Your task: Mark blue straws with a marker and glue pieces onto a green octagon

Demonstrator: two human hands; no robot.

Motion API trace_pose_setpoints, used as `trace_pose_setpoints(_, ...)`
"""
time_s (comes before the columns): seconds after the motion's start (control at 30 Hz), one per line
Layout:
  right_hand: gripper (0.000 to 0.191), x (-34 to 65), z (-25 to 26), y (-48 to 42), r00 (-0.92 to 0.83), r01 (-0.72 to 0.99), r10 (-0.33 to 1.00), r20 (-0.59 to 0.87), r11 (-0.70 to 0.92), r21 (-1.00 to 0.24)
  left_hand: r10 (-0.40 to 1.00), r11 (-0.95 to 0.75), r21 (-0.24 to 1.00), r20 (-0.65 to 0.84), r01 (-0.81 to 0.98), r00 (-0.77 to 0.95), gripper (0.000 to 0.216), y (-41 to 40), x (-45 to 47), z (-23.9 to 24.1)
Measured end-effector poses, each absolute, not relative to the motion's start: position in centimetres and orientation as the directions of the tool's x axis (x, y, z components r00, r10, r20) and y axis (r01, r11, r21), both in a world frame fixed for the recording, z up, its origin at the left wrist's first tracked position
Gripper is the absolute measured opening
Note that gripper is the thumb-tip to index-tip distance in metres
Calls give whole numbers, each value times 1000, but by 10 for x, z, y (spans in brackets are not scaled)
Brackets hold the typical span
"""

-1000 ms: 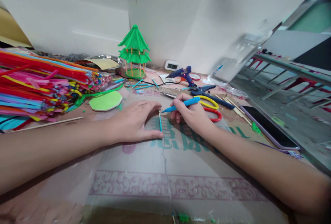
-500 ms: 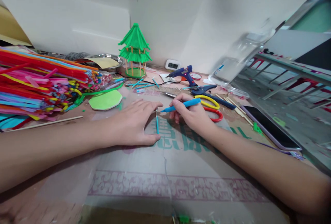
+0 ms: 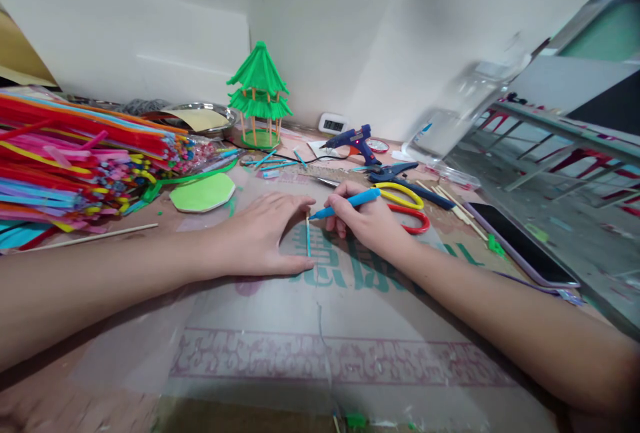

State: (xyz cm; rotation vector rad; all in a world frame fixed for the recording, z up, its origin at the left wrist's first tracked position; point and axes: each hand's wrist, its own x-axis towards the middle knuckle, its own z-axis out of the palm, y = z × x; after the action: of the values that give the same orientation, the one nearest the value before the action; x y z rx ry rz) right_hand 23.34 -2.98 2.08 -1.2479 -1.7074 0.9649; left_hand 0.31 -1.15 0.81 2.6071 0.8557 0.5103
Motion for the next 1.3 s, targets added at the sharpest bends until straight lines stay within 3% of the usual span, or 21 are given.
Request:
trace_pose_setpoints(0.6, 27, 234, 25, -35, -308, 354, 949, 71, 183, -917, 629, -738, 460, 205, 494, 750, 84, -11, 3, 8)
trace_pose_setpoints(0.83, 29, 234, 21, -30, -187, 340, 964, 187, 242, -909, 610, -754, 463, 229, 466, 758, 83, -9, 3, 6)
trace_pose_setpoints(1.3, 28, 236, 14, -23, -223, 355, 951, 213, 283, -891, 601, -755, 472, 222, 455, 768, 90, -7, 2, 7)
